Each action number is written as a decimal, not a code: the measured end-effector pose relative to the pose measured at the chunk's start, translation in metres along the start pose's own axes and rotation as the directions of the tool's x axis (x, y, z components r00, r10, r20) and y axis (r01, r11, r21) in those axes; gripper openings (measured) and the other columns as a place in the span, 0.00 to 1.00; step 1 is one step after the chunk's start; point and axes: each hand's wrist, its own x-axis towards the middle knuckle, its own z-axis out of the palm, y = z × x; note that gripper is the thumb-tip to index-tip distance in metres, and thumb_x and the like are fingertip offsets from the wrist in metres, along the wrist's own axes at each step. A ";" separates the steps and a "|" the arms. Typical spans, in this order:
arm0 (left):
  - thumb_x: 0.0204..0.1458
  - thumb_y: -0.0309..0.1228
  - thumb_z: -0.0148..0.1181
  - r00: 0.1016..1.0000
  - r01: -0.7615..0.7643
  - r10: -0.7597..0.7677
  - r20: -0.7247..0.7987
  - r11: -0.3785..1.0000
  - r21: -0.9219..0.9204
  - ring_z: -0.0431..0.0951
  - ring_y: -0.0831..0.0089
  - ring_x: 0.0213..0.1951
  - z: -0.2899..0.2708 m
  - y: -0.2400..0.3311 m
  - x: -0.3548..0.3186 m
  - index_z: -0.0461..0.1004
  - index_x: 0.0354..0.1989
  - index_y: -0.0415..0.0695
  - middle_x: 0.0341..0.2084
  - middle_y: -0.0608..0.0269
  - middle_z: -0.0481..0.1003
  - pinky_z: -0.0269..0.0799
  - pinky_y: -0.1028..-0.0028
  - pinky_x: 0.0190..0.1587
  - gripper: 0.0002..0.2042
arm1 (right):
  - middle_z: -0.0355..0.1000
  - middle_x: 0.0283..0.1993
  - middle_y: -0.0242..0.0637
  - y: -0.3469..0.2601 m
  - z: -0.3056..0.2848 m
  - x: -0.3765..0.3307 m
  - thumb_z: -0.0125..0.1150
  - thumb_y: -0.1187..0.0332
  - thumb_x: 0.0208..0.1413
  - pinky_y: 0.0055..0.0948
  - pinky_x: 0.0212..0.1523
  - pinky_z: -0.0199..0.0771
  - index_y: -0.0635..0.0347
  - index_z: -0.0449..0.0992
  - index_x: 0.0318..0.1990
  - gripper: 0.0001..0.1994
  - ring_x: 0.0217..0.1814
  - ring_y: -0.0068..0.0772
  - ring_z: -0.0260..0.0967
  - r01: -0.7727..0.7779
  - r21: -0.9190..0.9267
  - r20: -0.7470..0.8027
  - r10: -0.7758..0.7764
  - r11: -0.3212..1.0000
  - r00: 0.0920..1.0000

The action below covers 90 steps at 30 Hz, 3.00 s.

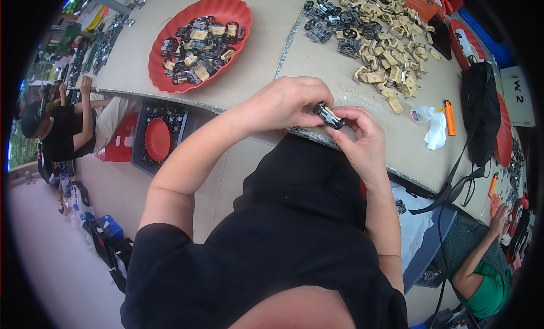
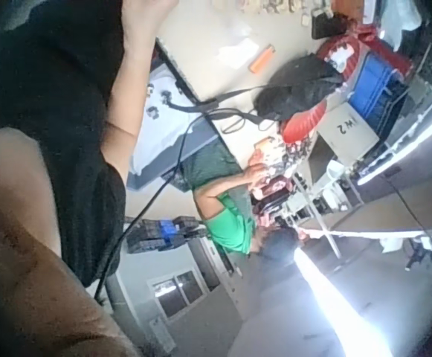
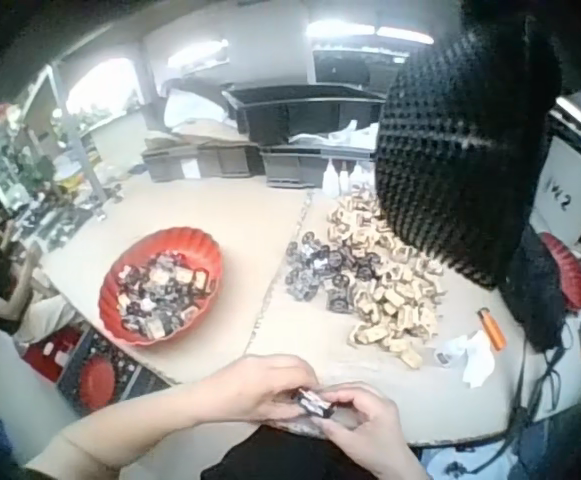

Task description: The person assembles small components by hand, joining them with glue from a bottle.

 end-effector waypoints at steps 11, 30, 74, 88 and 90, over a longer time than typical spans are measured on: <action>0.32 0.24 0.62 0.988 0.070 -0.045 0.150 0.983 -0.171 0.71 0.71 0.30 0.001 -0.016 0.004 0.70 0.27 0.40 0.26 0.63 0.70 0.67 0.77 0.28 0.11 | 0.66 0.34 0.36 0.003 0.000 0.004 0.61 0.78 0.36 0.23 0.37 0.67 0.65 0.69 0.33 0.12 0.34 0.27 0.65 -0.007 -0.106 0.045 0.012 0.994 0.999; 0.31 0.24 0.62 0.978 -0.209 0.209 -0.011 0.973 -0.103 0.71 0.69 0.30 0.005 -0.028 -0.001 0.70 0.28 0.41 0.28 0.62 0.70 0.67 0.75 0.28 0.12 | 0.64 0.41 0.40 0.005 0.000 0.004 0.59 0.78 0.39 0.24 0.41 0.66 0.66 0.68 0.37 0.14 0.41 0.29 0.64 0.036 -0.145 0.074 -0.025 0.989 0.997; 0.36 0.24 0.57 0.873 0.095 -0.371 -0.315 0.765 -0.637 0.65 0.83 0.26 0.066 -0.001 0.008 0.68 0.36 0.40 0.23 0.69 0.68 0.64 0.79 0.29 0.15 | 0.59 0.46 0.44 0.009 -0.009 0.011 0.49 0.83 0.45 0.25 0.47 0.63 0.69 0.57 0.49 0.21 0.48 0.31 0.60 -0.144 0.087 -0.143 0.156 0.986 0.977; 0.42 0.16 0.49 0.843 0.207 -0.524 -0.125 0.530 -0.822 0.70 0.79 0.38 0.049 -0.009 0.005 0.64 0.44 0.32 0.35 0.61 0.69 0.66 0.81 0.42 0.16 | 0.63 0.42 0.38 0.019 0.004 0.028 0.52 0.82 0.44 0.18 0.43 0.65 0.70 0.60 0.48 0.20 0.43 0.22 0.64 -0.175 0.245 -0.114 0.207 0.954 0.972; 0.43 0.16 0.49 0.850 0.189 -0.511 -0.130 0.524 -0.830 0.70 0.79 0.38 0.055 -0.008 0.008 0.64 0.44 0.32 0.35 0.61 0.69 0.66 0.81 0.42 0.16 | 0.63 0.41 0.38 0.020 -0.001 0.026 0.52 0.82 0.44 0.17 0.41 0.65 0.71 0.59 0.47 0.19 0.40 0.21 0.65 -0.149 0.214 -0.125 0.178 0.965 0.976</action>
